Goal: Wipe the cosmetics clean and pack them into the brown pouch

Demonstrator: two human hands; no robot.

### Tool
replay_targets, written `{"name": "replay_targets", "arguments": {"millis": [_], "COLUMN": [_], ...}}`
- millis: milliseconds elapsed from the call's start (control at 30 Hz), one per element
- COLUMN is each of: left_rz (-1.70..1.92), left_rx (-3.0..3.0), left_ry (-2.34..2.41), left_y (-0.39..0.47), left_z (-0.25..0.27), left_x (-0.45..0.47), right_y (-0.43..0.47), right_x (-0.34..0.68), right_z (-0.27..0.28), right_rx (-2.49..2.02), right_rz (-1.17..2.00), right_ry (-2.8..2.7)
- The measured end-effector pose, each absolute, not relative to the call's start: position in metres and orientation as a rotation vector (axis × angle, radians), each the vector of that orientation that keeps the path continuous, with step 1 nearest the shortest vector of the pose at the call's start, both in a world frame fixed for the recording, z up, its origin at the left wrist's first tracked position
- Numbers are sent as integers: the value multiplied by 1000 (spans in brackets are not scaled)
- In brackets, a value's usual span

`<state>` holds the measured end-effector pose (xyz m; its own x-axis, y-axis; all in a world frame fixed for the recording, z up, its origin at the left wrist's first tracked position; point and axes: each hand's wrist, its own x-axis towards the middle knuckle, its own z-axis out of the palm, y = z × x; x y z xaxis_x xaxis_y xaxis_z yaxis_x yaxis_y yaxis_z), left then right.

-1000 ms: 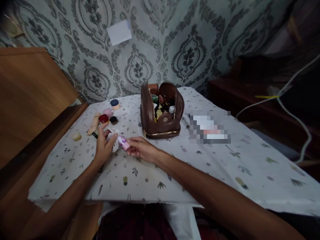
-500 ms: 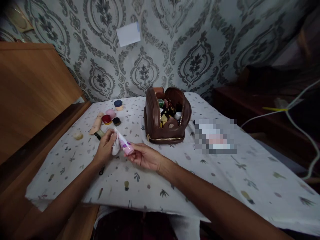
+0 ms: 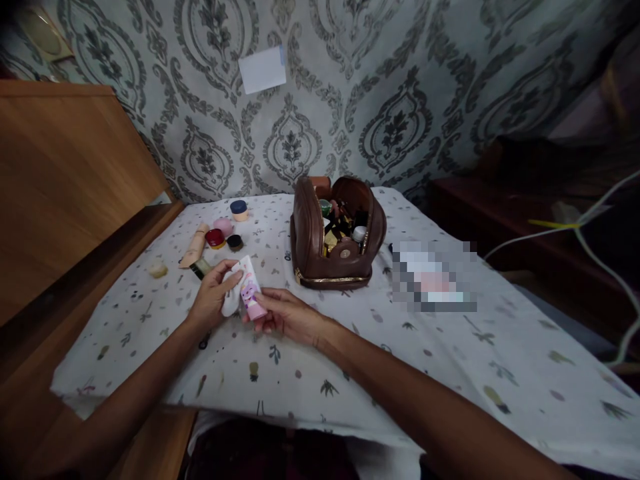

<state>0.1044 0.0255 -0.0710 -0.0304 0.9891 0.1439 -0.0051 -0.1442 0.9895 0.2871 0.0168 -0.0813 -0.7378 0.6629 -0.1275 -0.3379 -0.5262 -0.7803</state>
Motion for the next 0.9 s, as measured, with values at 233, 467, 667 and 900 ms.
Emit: {"name": "replay_targets", "arguments": {"millis": [233, 467, 667, 900], "left_rz": [1212, 1063, 969, 989], "left_rx": [1339, 1411, 1410, 1247], "left_ry": [1199, 1248, 1076, 1049], "left_y": [17, 12, 4, 1], "left_z": [-69, -67, -60, -62], "left_x": [113, 116, 123, 126], "right_y": [21, 21, 23, 21], "right_x": [286, 286, 286, 285], "right_z": [-87, -81, -80, -84], "right_rx": [-583, -621, -632, -634], "right_rz": [2163, 2056, 1933, 1824], "right_ry": [-958, -888, -966, -1069]}}
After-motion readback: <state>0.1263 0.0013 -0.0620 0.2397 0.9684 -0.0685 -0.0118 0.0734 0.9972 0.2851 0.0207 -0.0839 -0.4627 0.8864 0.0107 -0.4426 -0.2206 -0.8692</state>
